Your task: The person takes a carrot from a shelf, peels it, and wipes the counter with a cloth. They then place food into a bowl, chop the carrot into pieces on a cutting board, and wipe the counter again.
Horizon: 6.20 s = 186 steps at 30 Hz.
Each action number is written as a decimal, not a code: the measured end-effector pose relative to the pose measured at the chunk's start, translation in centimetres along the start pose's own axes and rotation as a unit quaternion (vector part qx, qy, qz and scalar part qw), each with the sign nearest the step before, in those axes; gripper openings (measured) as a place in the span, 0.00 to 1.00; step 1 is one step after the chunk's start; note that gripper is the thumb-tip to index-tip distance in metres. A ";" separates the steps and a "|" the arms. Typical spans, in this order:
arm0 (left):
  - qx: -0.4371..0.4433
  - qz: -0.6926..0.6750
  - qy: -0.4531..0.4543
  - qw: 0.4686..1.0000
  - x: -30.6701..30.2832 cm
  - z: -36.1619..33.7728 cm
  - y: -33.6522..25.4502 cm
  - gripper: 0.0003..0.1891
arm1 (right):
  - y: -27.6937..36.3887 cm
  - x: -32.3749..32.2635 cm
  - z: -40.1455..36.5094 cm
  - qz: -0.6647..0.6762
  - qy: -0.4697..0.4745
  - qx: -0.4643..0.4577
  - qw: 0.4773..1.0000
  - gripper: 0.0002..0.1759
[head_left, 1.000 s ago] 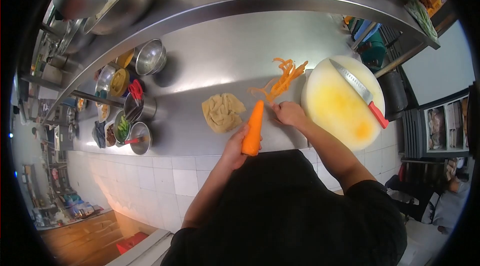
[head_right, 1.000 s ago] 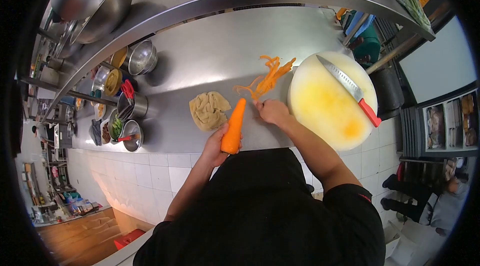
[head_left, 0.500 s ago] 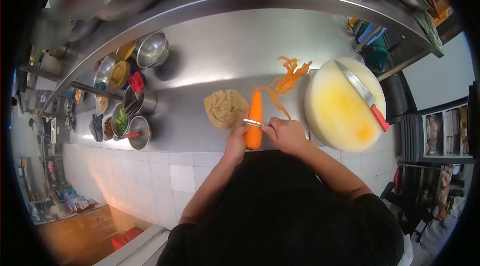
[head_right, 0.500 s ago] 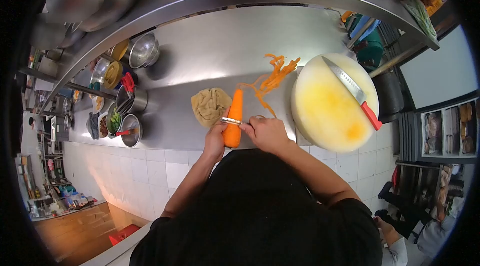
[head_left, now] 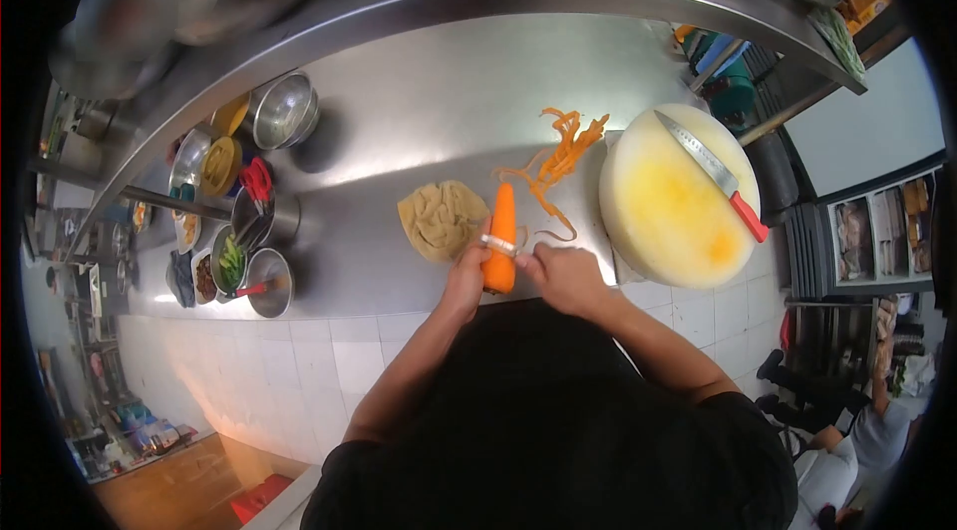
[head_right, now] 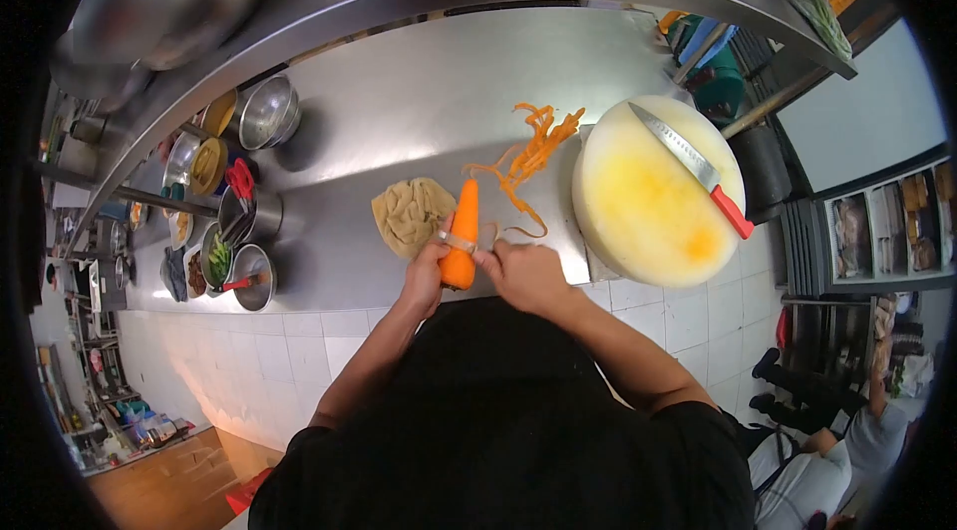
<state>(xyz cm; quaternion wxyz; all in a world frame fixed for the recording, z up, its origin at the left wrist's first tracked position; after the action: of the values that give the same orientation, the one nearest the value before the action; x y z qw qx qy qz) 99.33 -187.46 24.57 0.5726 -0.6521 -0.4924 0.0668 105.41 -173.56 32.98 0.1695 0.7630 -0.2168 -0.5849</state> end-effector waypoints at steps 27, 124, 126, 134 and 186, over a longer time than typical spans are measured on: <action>-0.007 0.070 0.147 0.987 2.2 1.1 -4.1 0.35 | 0.6 -1.6 -5.5 0.066 -0.060 0.209 0.974 0.27; 0.268 0.644 0.197 0.689 18.1 -0.4 14.2 0.25 | -17.0 22.0 -10.3 0.970 0.181 0.044 0.154 0.33; 0.268 0.657 0.186 0.680 19.9 -0.3 13.8 0.33 | -17.4 19.0 -11.5 0.925 0.111 0.196 0.305 0.30; 0.200 0.765 0.075 0.608 24.1 -0.7 13.0 0.54 | -18.4 14.2 -12.1 0.905 0.112 0.147 0.384 0.25; 0.090 0.380 -0.006 0.921 30.2 2.1 6.3 0.08 | -52.5 -25.5 -18.1 0.051 -0.447 0.264 0.853 0.28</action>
<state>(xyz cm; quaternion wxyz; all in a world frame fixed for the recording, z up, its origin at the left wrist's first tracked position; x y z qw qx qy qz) 116.85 -163.44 33.18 0.5570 -0.7358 -0.2029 0.3273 124.19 -115.37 31.67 -0.1238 0.4234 -0.4545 -0.7738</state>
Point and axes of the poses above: each hand's wrist, its own z-axis towards the middle knuckle, its own x-axis out of the palm, y = z × x, the point moved 9 cm from there along z, towards the middle knuckle, and after that the axes turned 10 degrees about y, right-handed, at the moved point
